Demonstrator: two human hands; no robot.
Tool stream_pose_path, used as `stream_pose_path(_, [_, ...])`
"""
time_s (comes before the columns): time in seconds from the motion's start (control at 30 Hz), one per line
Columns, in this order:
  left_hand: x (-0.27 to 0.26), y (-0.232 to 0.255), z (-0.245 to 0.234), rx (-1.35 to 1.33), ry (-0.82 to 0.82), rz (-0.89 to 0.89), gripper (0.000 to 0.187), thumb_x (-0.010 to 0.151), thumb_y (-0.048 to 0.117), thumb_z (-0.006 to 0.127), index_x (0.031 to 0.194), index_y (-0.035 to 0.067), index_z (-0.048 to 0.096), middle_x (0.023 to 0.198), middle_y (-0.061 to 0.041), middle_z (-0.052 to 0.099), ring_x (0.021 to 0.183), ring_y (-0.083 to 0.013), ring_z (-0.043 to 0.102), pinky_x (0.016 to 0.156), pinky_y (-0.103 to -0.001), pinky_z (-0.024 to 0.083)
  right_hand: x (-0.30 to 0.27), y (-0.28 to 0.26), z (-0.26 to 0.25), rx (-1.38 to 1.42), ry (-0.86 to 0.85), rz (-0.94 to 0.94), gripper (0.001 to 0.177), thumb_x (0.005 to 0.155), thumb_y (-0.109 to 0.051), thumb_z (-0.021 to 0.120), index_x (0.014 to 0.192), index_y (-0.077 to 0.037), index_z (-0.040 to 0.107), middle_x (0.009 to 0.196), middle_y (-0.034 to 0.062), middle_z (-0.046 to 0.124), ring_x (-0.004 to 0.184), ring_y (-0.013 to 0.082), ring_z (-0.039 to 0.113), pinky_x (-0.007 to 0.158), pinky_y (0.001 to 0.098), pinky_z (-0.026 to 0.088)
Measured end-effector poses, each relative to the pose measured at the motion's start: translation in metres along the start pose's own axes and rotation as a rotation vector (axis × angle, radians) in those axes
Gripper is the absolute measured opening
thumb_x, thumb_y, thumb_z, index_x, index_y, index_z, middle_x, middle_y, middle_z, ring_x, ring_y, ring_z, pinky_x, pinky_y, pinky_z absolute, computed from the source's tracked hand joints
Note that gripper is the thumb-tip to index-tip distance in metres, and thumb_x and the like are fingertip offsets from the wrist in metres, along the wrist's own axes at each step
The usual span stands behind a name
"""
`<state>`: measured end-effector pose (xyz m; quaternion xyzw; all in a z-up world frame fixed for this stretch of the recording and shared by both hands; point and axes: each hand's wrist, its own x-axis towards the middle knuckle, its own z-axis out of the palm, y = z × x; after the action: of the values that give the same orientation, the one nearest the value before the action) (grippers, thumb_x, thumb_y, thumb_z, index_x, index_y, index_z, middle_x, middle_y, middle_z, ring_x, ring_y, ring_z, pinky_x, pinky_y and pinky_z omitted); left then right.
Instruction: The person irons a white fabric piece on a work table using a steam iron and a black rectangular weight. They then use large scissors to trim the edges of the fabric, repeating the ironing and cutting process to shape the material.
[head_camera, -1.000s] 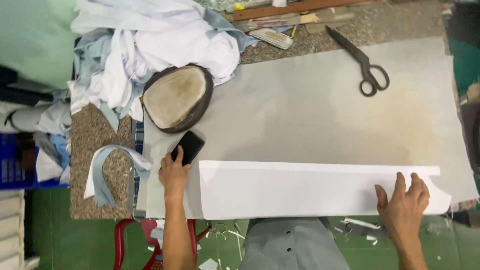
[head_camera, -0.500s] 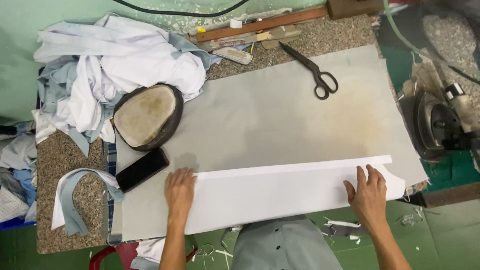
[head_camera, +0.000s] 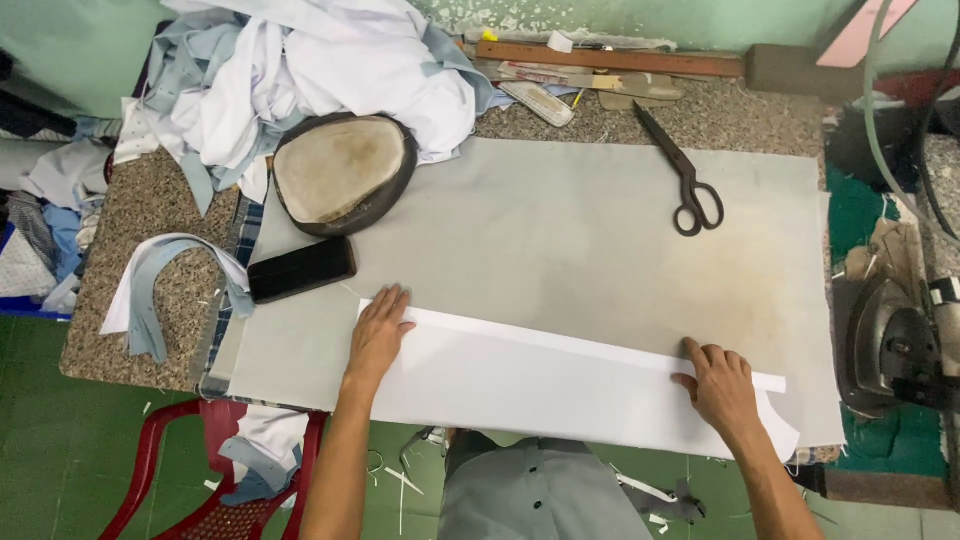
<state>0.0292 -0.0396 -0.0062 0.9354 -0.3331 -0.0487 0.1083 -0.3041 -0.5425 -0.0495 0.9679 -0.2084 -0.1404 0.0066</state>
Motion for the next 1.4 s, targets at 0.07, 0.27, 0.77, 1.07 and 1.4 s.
stream_pose_path(0.07, [0.004, -0.003, -0.008, -0.055, -0.121, -0.059, 0.057, 0.099, 0.028, 0.063, 0.151, 0.008, 0.052, 0.152, -0.019, 0.054, 0.141, -0.0355, 0.049, 0.115, -0.050, 0.041, -0.002, 0.005, 0.000, -0.133, -0.115, 0.066, 0.064, 0.095, -0.057, 0.057, 0.153, -0.032, 0.048, 0.123, -0.0064, 0.070, 0.128, 0.0154, 0.064, 0.119, 0.0398, 0.045])
stream_pose_path(0.27, [-0.014, -0.023, -0.016, 0.173, -0.116, 0.048, 0.017, 0.092, 0.037, 0.072, 0.095, 0.020, 0.077, 0.085, 0.000, 0.070, 0.099, -0.0170, 0.064, 0.103, -0.037, 0.042, -0.027, 0.016, -0.044, 0.001, -0.105, 0.010, 0.020, 0.087, -0.043, 0.074, 0.103, -0.032, 0.074, 0.098, -0.0094, 0.073, 0.107, 0.0095, 0.071, 0.099, 0.0243, 0.055])
stream_pose_path(0.77, [0.089, 0.060, -0.210, 0.337, 0.815, 0.294, 0.017, 0.093, -0.006, 0.084, 0.100, 0.009, 0.081, 0.084, -0.004, 0.074, 0.086, -0.0218, 0.066, 0.089, -0.035, 0.048, -0.008, 0.122, -0.253, -0.382, 0.786, -0.011, 0.014, 0.106, -0.013, 0.079, 0.110, -0.026, 0.083, 0.086, -0.0080, 0.076, 0.073, 0.0069, 0.070, 0.062, 0.0217, 0.053])
stream_pose_path(1.07, [-0.004, 0.032, -0.077, 0.164, 0.778, 0.140, 0.017, 0.101, -0.002, 0.059, 0.104, 0.006, 0.074, 0.104, -0.009, 0.072, 0.105, -0.0319, 0.067, 0.101, -0.051, 0.047, -0.019, 0.110, -0.111, -0.179, 0.693, -0.139, 0.025, 0.086, -0.003, 0.071, 0.099, -0.024, 0.080, 0.092, -0.0021, 0.074, 0.090, 0.0230, 0.069, 0.073, 0.0340, 0.052])
stream_pose_path(1.4, [-0.125, -0.003, -0.039, -0.185, 0.304, 0.206, 0.037, 0.086, 0.032, 0.082, 0.114, 0.009, 0.075, 0.129, -0.013, 0.069, 0.129, -0.0344, 0.058, 0.119, -0.056, 0.034, 0.110, 0.103, 0.023, -0.330, -0.482, 0.123, 0.060, 0.088, -0.051, 0.072, 0.145, -0.044, 0.057, 0.147, -0.0084, 0.066, 0.138, 0.0214, 0.063, 0.113, 0.0387, 0.060])
